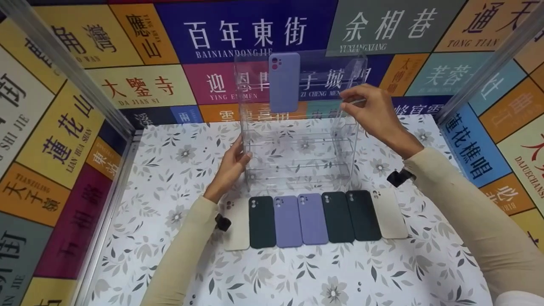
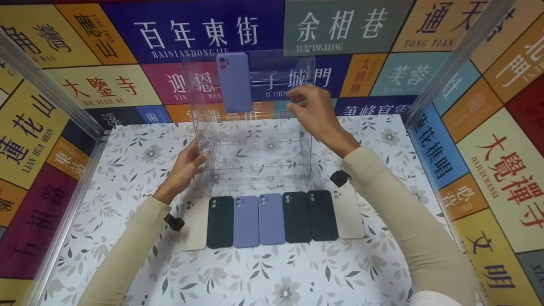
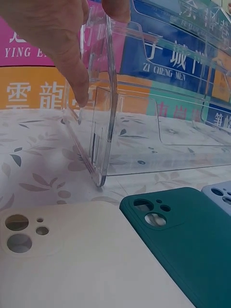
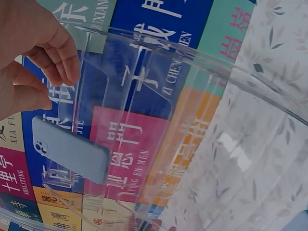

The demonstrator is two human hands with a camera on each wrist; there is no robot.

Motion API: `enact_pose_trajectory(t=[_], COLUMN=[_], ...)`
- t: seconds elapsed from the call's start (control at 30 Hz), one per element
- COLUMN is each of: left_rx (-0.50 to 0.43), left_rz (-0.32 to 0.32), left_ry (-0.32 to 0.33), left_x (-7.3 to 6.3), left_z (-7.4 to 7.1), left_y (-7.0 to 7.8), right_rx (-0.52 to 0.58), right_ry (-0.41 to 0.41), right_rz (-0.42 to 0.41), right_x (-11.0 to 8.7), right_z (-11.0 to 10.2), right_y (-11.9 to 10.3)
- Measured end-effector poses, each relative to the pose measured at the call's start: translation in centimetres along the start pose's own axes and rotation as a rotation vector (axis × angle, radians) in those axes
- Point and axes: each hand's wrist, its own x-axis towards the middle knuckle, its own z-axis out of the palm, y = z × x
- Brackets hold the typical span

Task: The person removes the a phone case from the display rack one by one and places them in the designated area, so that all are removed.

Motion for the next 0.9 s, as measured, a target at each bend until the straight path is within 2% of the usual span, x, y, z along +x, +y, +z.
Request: enact_pose_trajectory(t=[0.33,0.5,0.9], left_rx=[-0.005,-0.02,-0.026], left_rz=[-0.007,0.008,0.021], left_ry=[-0.004,-0.007,0.001], left_x=[-0.2,-0.1,0.0], left_z=[0.0,0.0,0.0], left_y=[0.0,0.0,0.0], right_rx=[-0.03,0.006,0.006], right_ry=[0.037,0.021,-0.004], right_rz=[-0.063,-0.08,-0.114], right_x=[4.1,5.8,9.3], right_z=[0.9,1.5,3.5], right_y=[-2.0,-2.7,-5.0])
